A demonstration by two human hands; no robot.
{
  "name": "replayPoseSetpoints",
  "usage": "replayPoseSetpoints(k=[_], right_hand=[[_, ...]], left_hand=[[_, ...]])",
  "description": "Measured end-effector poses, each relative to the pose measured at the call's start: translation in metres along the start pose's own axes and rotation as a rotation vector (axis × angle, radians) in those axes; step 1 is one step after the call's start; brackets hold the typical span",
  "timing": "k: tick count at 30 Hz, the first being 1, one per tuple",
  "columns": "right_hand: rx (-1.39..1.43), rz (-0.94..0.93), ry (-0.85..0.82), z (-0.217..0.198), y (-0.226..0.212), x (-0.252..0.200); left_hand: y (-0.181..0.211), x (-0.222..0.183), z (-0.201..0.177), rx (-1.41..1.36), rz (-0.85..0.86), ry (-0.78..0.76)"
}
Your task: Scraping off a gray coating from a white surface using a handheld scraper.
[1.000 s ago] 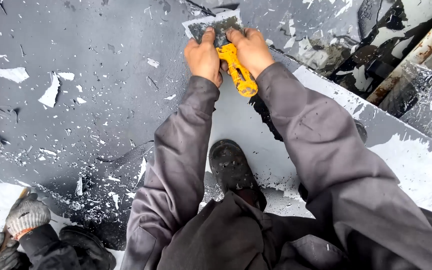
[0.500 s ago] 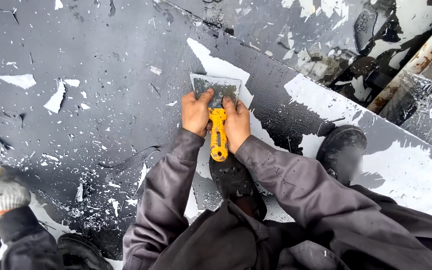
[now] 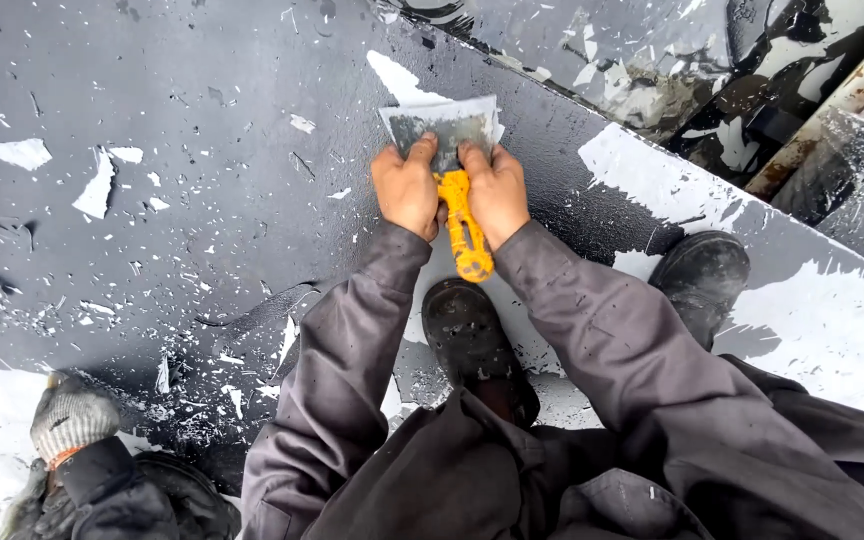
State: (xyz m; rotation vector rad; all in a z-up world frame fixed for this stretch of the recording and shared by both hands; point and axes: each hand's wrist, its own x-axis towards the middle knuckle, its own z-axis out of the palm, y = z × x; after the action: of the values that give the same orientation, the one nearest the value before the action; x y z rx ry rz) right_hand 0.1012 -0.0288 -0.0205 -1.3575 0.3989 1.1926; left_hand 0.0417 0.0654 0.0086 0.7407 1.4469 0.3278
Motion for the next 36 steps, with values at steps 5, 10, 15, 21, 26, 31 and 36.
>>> replayPoseSetpoints(k=[5, 10, 15, 21, 26, 31, 36], right_hand=[[-0.188, 0.019, -0.145, 0.007, -0.087, 0.015], [-0.166, 0.041, -0.106, 0.001, -0.05, -0.024], [-0.031, 0.026, -0.019, 0.0, 0.003, -0.045], [-0.206, -0.111, 0.061, 0.01, -0.002, -0.014], [-0.223, -0.129, 0.074, 0.012, 0.007, 0.011], [-0.459, -0.362, -0.086, 0.031, -0.032, 0.076], [-0.278, -0.213, -0.079, 0.056, -0.046, 0.085]], left_hand=[[-0.001, 0.025, 0.027, -0.08, 0.12, -0.041], [-0.029, 0.0, -0.003, -0.224, 0.169, -0.199], [-0.017, -0.026, -0.029, -0.143, -0.089, -0.177], [-0.019, 0.005, -0.023, -0.16, -0.171, -0.048], [-0.007, 0.012, -0.017, -0.181, -0.128, -0.037], [0.016, 0.063, 0.005, -0.292, 0.031, 0.095], [0.042, 0.076, 0.004, -0.308, 0.034, -0.003]])
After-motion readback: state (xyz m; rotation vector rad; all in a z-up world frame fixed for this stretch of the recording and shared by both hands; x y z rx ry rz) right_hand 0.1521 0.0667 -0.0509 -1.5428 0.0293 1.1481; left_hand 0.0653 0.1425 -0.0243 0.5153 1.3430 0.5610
